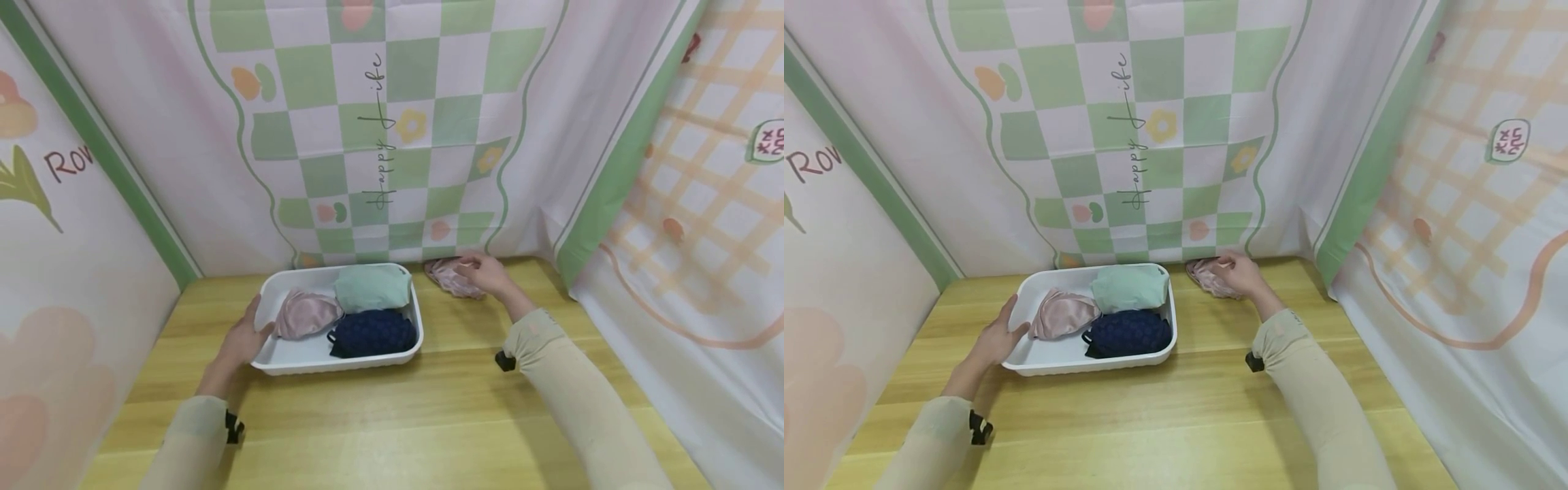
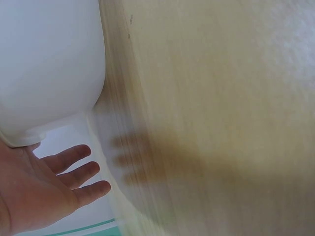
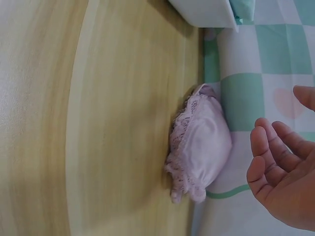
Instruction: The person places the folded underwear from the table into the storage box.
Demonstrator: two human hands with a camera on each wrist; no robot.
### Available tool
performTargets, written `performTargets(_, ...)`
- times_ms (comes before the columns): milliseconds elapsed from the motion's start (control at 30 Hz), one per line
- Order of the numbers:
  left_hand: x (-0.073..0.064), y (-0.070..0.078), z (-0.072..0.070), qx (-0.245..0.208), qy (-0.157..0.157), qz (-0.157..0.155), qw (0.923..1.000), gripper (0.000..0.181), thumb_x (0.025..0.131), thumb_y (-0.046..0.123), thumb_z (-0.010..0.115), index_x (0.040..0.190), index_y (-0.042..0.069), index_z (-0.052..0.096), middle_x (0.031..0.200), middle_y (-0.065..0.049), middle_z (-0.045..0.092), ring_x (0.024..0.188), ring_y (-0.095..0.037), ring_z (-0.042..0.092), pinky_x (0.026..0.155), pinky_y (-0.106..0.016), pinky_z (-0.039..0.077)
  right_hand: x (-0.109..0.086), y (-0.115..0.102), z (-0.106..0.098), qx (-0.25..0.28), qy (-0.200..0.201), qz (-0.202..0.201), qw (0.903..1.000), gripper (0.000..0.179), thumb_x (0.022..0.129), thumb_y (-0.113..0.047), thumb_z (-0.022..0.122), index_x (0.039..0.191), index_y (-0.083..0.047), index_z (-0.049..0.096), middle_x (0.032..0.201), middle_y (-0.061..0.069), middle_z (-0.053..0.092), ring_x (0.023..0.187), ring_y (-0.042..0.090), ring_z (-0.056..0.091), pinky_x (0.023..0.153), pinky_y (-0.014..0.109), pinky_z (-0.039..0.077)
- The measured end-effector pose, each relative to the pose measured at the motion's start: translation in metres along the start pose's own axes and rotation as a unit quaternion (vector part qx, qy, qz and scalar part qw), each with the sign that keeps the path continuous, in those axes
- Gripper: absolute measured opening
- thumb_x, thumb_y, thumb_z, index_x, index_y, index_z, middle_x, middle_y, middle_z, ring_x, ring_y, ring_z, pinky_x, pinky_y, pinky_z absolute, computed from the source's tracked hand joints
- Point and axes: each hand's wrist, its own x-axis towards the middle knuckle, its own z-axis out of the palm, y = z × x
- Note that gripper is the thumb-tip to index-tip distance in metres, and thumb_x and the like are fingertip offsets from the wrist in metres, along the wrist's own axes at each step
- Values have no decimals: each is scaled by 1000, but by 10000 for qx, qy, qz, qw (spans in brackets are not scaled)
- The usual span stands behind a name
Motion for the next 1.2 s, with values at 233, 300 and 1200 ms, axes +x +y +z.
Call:
performTargets(233, 0, -2, 1, 45, 49, 47, 10000, 79, 105, 37, 42, 161, 9, -5, 155, -38, 27, 136, -59, 39, 111, -67, 37, 4, 11, 5, -11, 59, 135, 9999, 55, 100, -43, 54, 137, -2, 55, 134, 26, 58, 118, 39, 59, 95, 47, 54)
performTargets(300, -1, -2, 1, 48, 51, 44, 10000, 79, 105, 38, 42, 161, 9, -5, 155, -38, 26, 136, -59, 39, 111, -67, 37, 5, 12, 6, -12, 52, 171, 9998, 55, 101, -43, 54, 138, -3, 55, 132, 25, 60, 114, 37, 62, 90, 44, 55)
performTargets(1200, 3, -4, 1, 74, 179, 94, 9998, 78, 104, 36, 42, 161, 9, -3, 156, -36, 27, 135, -58, 40, 111, -67, 37, 15, 27, 7, -401, -38, 434, 9982, 60, 100, -41, 52, 143, 2, 49, 141, 29, 54, 124, 45, 56, 106, 54, 48)
